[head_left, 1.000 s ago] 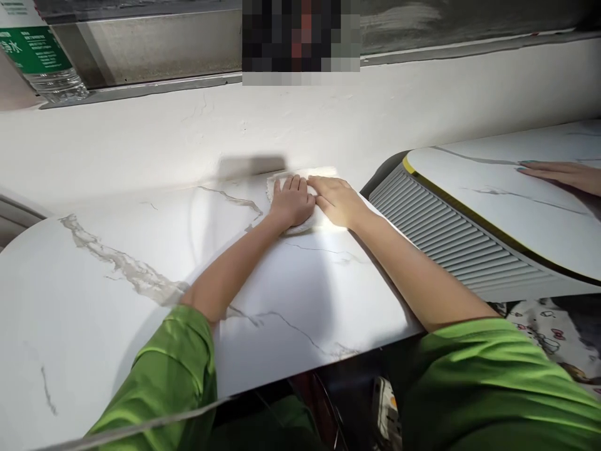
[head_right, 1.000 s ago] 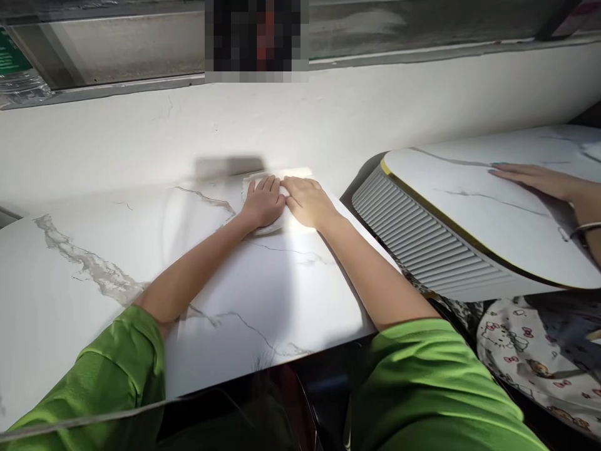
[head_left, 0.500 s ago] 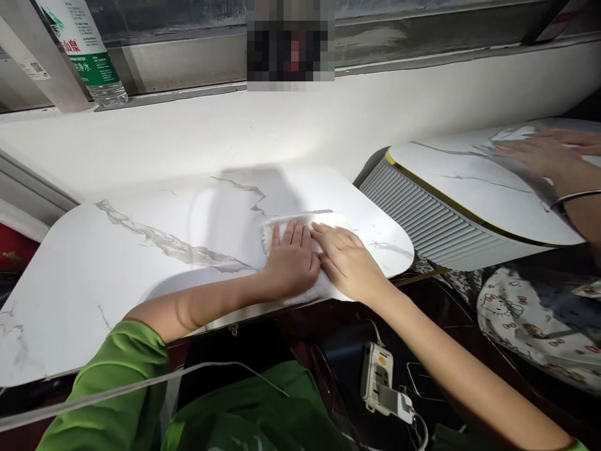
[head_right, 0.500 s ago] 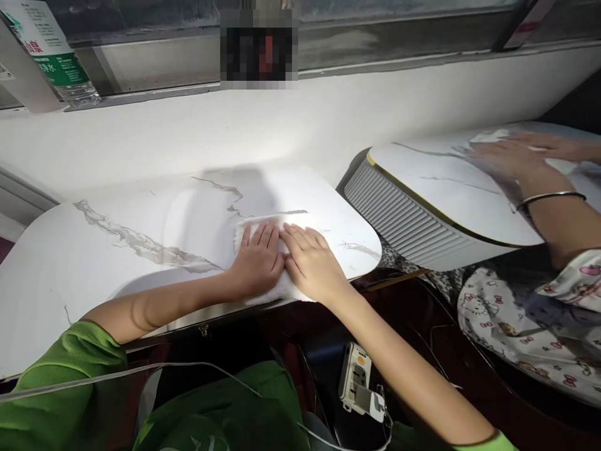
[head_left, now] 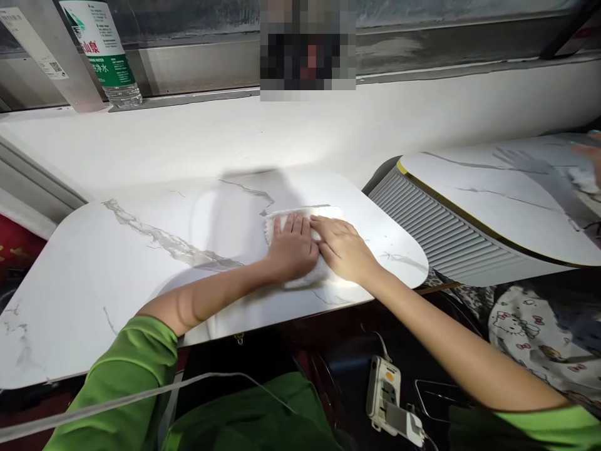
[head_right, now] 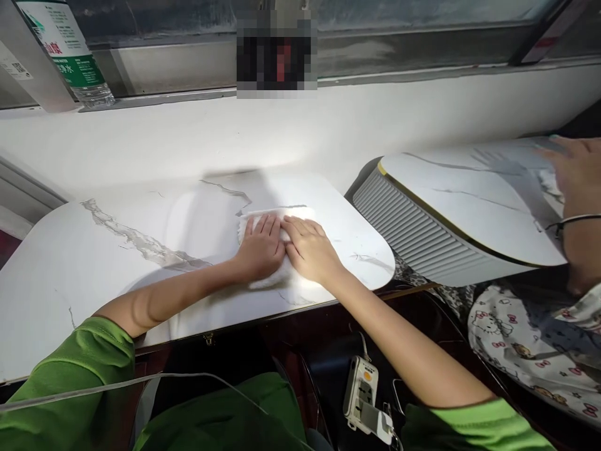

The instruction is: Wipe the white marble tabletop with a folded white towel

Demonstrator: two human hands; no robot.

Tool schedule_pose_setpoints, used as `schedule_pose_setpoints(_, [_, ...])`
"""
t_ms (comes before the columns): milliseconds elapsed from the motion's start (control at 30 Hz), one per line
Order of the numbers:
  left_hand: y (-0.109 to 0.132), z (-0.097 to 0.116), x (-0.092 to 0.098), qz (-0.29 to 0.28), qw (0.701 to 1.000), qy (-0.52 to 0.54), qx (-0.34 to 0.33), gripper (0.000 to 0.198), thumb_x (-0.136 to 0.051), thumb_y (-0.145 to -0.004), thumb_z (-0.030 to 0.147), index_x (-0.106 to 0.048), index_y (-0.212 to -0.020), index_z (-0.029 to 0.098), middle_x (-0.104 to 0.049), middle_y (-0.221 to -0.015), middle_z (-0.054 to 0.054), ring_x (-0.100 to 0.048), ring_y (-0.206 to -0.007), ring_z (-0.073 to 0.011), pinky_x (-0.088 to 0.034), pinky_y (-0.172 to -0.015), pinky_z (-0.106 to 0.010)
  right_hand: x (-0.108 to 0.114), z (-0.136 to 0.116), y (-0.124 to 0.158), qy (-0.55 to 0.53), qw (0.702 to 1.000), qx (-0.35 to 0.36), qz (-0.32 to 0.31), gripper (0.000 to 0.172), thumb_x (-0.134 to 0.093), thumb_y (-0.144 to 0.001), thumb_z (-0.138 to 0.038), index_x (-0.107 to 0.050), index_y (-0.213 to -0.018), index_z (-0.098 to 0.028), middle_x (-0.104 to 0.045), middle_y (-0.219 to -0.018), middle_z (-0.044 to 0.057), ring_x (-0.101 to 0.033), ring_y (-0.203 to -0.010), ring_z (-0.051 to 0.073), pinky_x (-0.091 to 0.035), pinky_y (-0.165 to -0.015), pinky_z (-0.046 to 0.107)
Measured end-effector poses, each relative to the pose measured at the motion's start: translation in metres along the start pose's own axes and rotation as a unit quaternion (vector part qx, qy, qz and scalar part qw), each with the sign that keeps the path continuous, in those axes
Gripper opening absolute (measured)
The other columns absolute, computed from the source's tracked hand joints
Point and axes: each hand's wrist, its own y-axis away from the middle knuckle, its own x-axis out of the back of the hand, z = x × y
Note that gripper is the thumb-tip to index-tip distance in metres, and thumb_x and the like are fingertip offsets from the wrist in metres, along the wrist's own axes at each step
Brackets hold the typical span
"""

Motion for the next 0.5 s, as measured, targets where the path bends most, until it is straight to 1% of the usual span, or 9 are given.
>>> schedule_pose_setpoints(167, [-0.056,-0.038,0.007,0.009,1.000,-0.012,0.014,0.059,-0.022,-0.100,0.027,-0.026,-0.154,0.005,-0.027,-0.162,-0.012,-0.021,-0.151,-0.0232,-0.012,-0.124,-0.048,-0.024,0.028,-0.062,-0.011,1.000,0.007,0.000,0.051,-0.032,-0.087,-0.024,-0.056,-0.131,-0.012,-0.060,-0.136,0.016,-0.054,-0.127,0.031,-0.043,-0.105,0.052])
schedule_pose_setpoints(300, [-0.098,-0.065,0.010,0.024,0.999,-0.011,0.046,0.059,-0.022,-0.099,0.026,-0.027,-0.154,0.005,-0.028,-0.162,-0.012,-0.022,-0.151,-0.0228,-0.011,-0.124,-0.047,-0.043,0.050,-0.113,-0.020,1.000,0.019,-0.007,0.050,-0.034,-0.087,-0.024,-0.056,-0.131,-0.015,-0.063,-0.134,0.013,-0.057,-0.122,0.030,-0.043,-0.105,0.048])
schedule_pose_setpoints(400, [-0.120,-0.080,0.012,0.034,0.997,-0.004,0.064,0.059,-0.022,-0.099,0.026,-0.028,-0.154,0.005,-0.028,-0.162,-0.011,-0.022,-0.151,-0.0222,-0.010,-0.125,-0.046,-0.055,0.062,-0.143,-0.021,0.999,0.019,-0.018,0.050,-0.034,-0.087,-0.023,-0.056,-0.131,-0.016,-0.064,-0.132,0.013,-0.057,-0.122,0.031,-0.042,-0.105,0.048])
schedule_pose_setpoints(500, [-0.135,-0.090,0.015,0.036,0.997,0.002,0.073,0.059,-0.022,-0.100,0.026,-0.028,-0.154,0.006,-0.027,-0.162,-0.010,-0.021,-0.151,-0.0216,-0.008,-0.125,-0.045,-0.064,0.071,-0.164,-0.028,0.999,0.015,-0.026,0.051,-0.034,-0.086,-0.023,-0.057,-0.131,-0.014,-0.064,-0.131,0.015,-0.057,-0.121,0.032,-0.041,-0.105,0.048])
